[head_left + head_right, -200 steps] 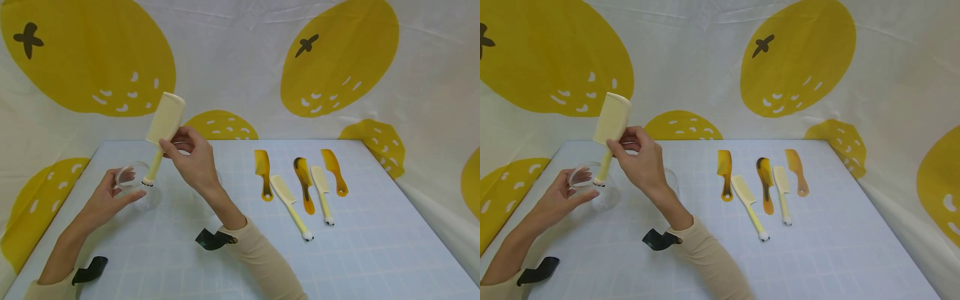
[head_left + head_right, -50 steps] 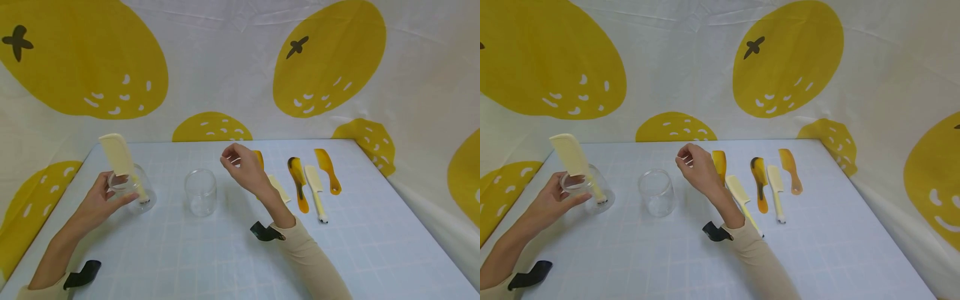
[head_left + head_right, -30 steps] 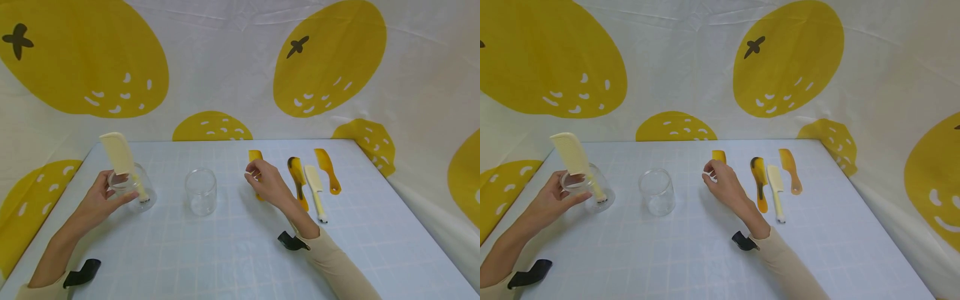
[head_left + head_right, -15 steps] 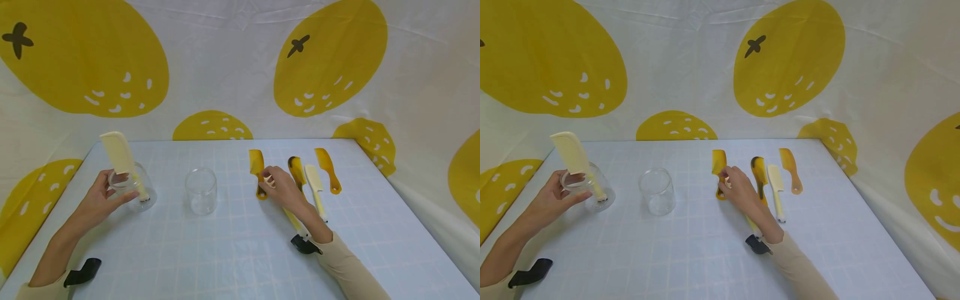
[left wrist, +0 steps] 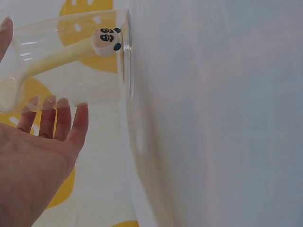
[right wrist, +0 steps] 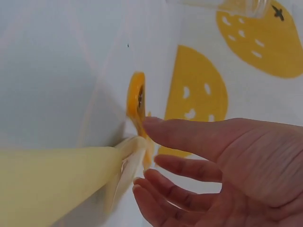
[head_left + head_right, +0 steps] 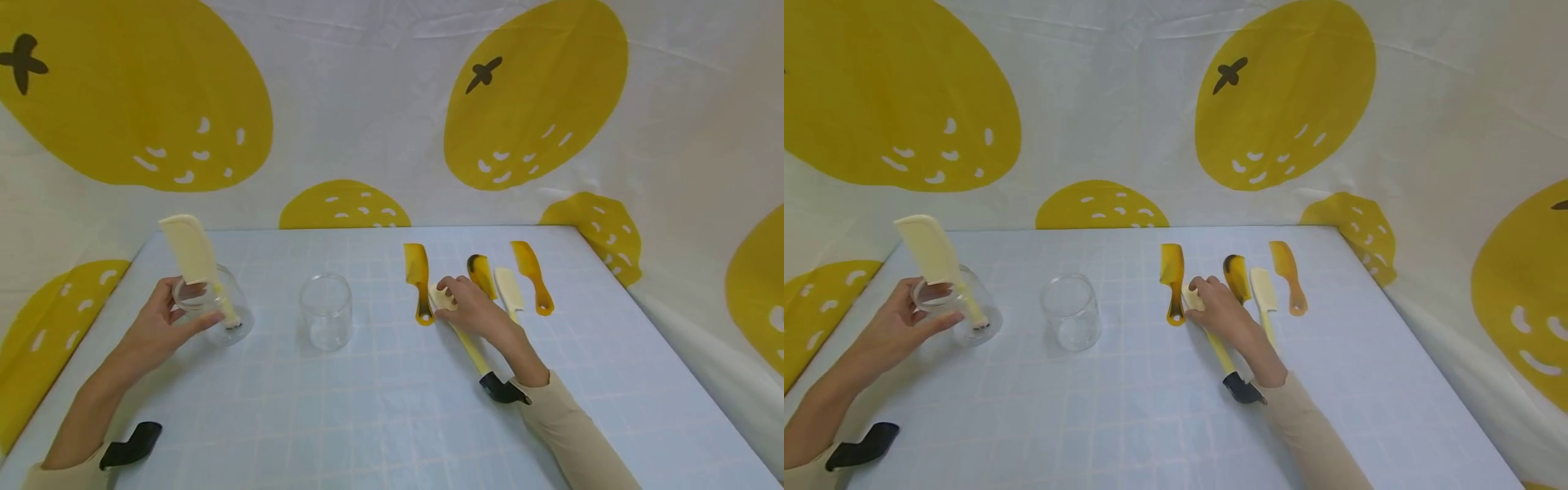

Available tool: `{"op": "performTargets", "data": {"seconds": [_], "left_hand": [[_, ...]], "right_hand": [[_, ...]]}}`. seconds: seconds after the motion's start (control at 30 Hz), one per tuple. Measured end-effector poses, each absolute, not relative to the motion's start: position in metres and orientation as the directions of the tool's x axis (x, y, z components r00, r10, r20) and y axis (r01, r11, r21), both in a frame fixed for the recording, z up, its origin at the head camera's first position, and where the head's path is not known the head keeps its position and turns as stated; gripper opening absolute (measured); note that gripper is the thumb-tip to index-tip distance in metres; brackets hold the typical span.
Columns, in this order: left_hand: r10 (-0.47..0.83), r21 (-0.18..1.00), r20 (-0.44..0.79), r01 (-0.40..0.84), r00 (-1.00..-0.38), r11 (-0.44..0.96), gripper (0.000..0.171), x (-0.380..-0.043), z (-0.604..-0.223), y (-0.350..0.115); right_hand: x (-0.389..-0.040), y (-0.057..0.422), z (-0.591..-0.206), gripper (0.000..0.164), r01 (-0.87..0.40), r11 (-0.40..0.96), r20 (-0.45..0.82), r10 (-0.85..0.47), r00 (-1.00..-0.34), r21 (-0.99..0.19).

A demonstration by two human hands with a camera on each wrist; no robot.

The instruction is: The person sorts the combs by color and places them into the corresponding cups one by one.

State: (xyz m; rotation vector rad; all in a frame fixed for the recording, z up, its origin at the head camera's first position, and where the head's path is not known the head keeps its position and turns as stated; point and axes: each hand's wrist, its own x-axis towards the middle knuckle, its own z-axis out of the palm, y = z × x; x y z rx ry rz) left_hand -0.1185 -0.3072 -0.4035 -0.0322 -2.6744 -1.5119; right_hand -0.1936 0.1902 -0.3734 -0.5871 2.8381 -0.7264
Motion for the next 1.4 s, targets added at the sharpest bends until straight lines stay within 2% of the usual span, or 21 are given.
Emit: {"op": "performTargets", "data": {"seconds": [0.23,0.6,1.17,1.4], "left_hand": [[-0.007,0.864,0.087,0.072,-0.996,0.499,0.062,-0.120,-0.404,-0.309],[0.000,0.865,0.092,0.080,-0.996,0.496,0.062,-0.119,-0.403,-0.309],[-0.010,0.858,0.073,0.057,-0.997,0.511,0.064,-0.117,-0.404,-0.308],[-0.008,0.859,0.078,0.063,-0.997,0.508,0.064,-0.118,-0.405,-0.307]], "right_hand": [[-0.198,0.194,-0.371,0.044,-0.304,0.842,-0.127,-0.395,-0.910,-0.445],[-0.197,0.196,-0.368,0.048,-0.279,0.858,-0.147,-0.372,-0.916,-0.431],[-0.199,0.201,-0.368,0.029,-0.342,0.808,-0.074,-0.426,-0.902,-0.480],[-0.198,0.200,-0.361,0.030,-0.277,0.837,-0.093,-0.360,-0.928,-0.472]]}}
